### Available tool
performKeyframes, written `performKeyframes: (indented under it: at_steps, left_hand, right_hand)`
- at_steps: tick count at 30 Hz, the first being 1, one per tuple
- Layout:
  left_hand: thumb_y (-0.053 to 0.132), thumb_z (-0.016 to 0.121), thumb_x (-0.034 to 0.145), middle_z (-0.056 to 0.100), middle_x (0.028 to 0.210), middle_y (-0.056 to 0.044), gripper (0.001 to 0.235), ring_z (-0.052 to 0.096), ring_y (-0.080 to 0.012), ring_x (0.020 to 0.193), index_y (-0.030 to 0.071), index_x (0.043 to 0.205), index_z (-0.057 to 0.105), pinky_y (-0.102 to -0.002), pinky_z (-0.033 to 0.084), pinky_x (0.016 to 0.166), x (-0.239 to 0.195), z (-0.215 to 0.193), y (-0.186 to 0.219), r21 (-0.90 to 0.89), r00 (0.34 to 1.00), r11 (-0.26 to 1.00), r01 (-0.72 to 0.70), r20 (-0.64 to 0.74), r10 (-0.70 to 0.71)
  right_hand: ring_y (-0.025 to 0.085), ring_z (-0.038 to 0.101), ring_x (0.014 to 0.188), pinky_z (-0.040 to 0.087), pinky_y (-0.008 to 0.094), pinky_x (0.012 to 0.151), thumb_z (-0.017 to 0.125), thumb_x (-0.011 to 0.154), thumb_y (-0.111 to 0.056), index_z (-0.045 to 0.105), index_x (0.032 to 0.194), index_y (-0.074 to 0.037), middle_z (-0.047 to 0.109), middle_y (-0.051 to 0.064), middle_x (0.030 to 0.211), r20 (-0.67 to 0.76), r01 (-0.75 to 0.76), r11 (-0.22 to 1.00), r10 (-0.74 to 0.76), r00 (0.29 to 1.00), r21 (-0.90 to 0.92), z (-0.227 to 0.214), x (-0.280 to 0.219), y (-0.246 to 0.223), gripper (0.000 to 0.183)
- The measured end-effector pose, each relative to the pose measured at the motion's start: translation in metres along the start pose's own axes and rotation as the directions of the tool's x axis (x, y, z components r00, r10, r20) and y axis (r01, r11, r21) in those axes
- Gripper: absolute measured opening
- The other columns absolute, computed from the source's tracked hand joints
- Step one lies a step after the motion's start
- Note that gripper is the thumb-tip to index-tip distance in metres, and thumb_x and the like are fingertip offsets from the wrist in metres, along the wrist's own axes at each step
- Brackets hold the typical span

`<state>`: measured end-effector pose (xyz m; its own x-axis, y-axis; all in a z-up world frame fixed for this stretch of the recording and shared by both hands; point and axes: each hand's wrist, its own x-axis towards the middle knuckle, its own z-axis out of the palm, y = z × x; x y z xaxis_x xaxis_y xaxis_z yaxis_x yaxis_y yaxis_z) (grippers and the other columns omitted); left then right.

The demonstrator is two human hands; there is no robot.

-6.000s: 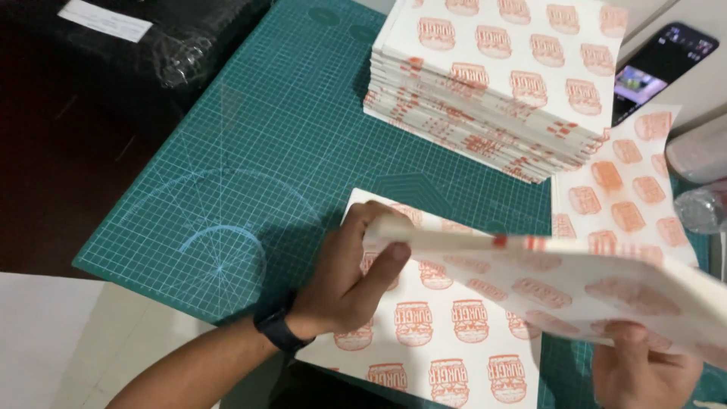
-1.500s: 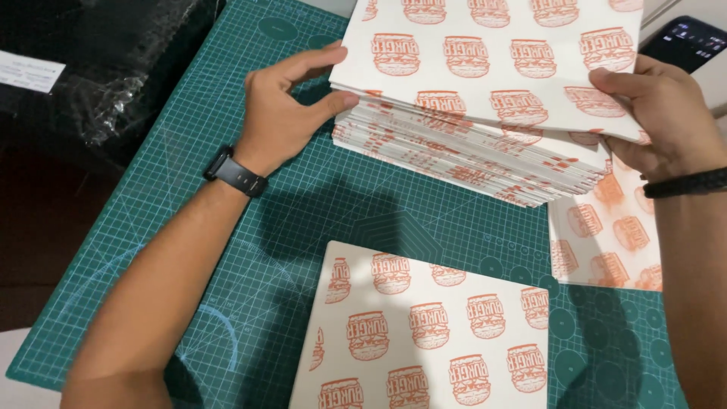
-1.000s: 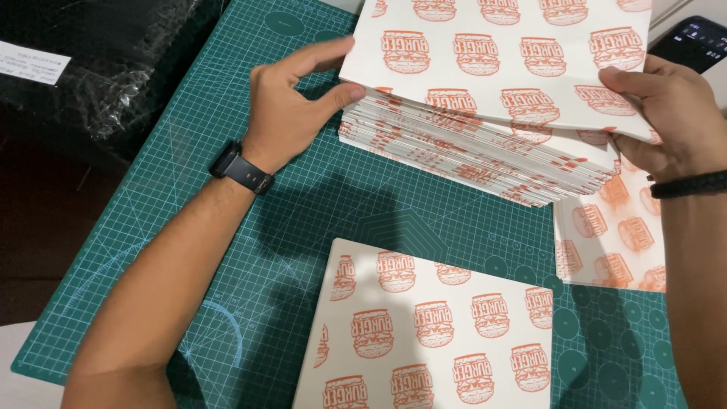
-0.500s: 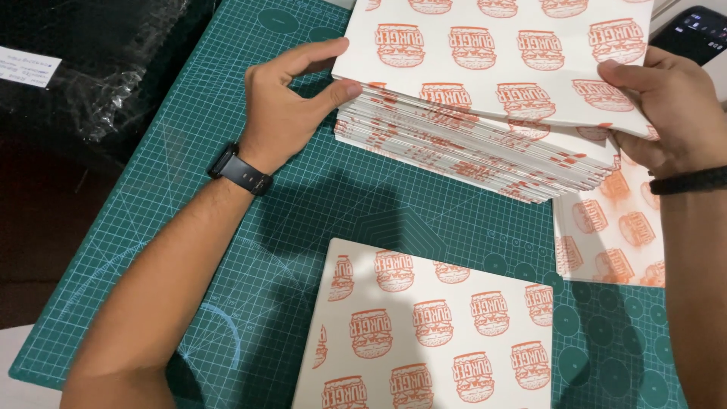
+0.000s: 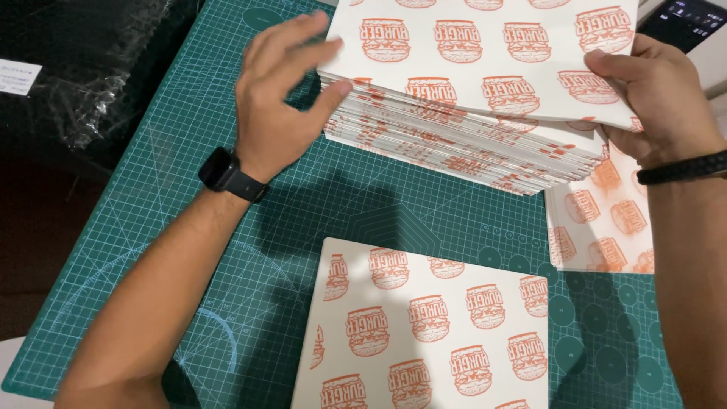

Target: The person is folding individual burger wrapper sheets from a large stack on a cutting mat.

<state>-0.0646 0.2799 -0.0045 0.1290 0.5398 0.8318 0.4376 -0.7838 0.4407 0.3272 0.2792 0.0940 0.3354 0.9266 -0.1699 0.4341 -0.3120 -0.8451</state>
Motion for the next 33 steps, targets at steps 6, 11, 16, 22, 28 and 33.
performKeyframes:
  at_steps: [6,11,16,22,28,33]
  left_hand:
    - [0.023,0.083,0.103,0.074,0.121,-0.010,0.020,0.068,-0.0329,0.117,0.006,0.114,0.078,-0.055,0.042,0.110,0.003,0.005,0.004,0.170,0.988,0.973,-0.155,0.037,0.151]
    - [0.020,0.086,0.100,0.073,0.119,-0.009,0.016,0.069,-0.0296,0.111,0.007,0.107,0.080,-0.054,0.042,0.109,0.003,0.007,0.001,0.089,0.997,0.993,-0.081,0.017,0.080]
    - [0.020,0.086,0.100,0.072,0.118,-0.008,0.016,0.068,-0.0298,0.111,0.006,0.106,0.080,-0.053,0.044,0.108,0.003,0.008,0.003,0.072,0.998,0.996,-0.052,0.026,0.050]
    - [0.009,0.089,0.099,0.074,0.115,-0.014,0.013,0.069,-0.0313,0.110,0.001,0.105,0.080,-0.048,0.048,0.103,0.007,0.006,0.012,0.043,0.997,0.997,-0.072,0.021,0.071]
    - [-0.003,0.090,0.100,0.072,0.117,-0.020,0.014,0.070,-0.0345,0.110,-0.005,0.108,0.079,-0.046,0.055,0.095,0.006,0.004,0.014,0.008,0.997,0.998,-0.065,0.039,0.065]
    - [-0.004,0.090,0.104,0.071,0.119,-0.023,0.013,0.070,-0.0371,0.111,-0.008,0.110,0.078,-0.046,0.057,0.092,0.005,0.003,0.011,-0.017,0.995,0.996,-0.082,0.058,0.083]
  right_hand:
    - [0.006,0.074,0.077,0.054,0.026,0.042,0.063,0.103,-0.021,0.066,0.111,-0.024,0.076,-0.007,0.103,0.086,0.096,0.985,-0.109,0.990,0.142,-0.003,0.010,0.010,0.008]
    - [0.001,0.072,0.072,0.038,0.020,0.028,0.064,0.100,-0.023,0.068,0.114,-0.029,0.077,-0.012,0.105,0.087,0.075,0.989,-0.086,0.992,0.129,-0.003,0.012,0.010,0.016]
    - [0.002,0.075,0.082,0.059,0.024,0.049,0.066,0.103,-0.024,0.066,0.111,-0.026,0.077,-0.010,0.103,0.060,0.049,0.994,-0.055,0.997,0.095,-0.006,0.012,0.009,0.008]
    - [0.004,0.078,0.084,0.064,0.020,0.059,0.066,0.104,-0.019,0.067,0.112,-0.015,0.079,-0.001,0.104,0.141,0.061,0.986,-0.084,0.987,0.156,-0.017,0.019,0.008,0.009]
    - [0.007,0.063,0.097,0.057,0.024,0.091,0.059,0.110,-0.018,0.059,0.105,-0.020,0.064,-0.005,0.105,0.037,0.434,0.899,-0.437,0.899,0.064,-0.083,0.103,0.097,0.005]
    - [0.019,0.069,0.097,0.064,0.032,0.083,0.064,0.128,0.014,0.060,0.113,0.004,0.067,0.014,0.105,-0.090,0.726,0.577,-0.802,0.591,-0.375,-0.059,-0.021,0.064,0.019]
